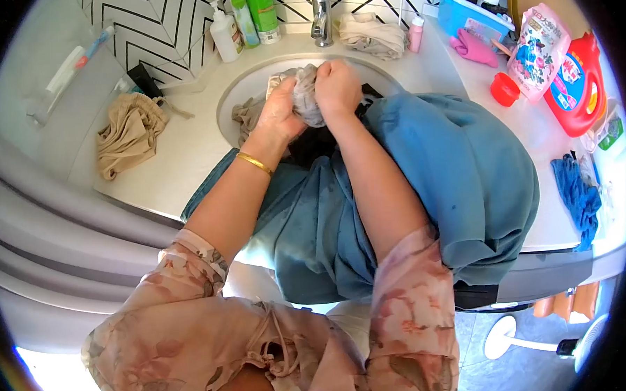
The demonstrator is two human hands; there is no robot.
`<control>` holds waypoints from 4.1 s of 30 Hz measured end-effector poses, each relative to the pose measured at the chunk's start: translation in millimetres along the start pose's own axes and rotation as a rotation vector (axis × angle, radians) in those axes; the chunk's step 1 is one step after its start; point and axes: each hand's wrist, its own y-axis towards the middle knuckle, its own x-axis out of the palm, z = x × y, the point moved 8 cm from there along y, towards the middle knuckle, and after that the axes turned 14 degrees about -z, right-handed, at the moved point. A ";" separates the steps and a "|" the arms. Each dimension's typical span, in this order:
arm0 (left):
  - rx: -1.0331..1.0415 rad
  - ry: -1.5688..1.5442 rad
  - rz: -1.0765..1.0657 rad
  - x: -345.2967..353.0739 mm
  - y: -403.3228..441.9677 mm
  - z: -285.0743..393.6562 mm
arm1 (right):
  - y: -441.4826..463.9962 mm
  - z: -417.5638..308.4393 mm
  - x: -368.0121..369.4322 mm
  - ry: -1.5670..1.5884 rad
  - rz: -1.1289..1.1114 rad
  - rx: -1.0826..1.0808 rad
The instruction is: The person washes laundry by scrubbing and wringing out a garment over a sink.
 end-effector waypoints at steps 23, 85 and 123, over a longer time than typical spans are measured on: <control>-0.034 0.142 -0.084 12.8 -4.0 -4.1 | -14.2 5.4 -12.9 0.075 0.049 0.015; 0.335 0.062 -0.108 -6.4 -16.2 90.0 | -19.1 -2.8 36.7 0.755 -0.952 -0.071; 0.060 0.011 -0.217 3.6 -8.3 16.9 | -55.7 -72.6 28.3 -0.136 0.048 -0.557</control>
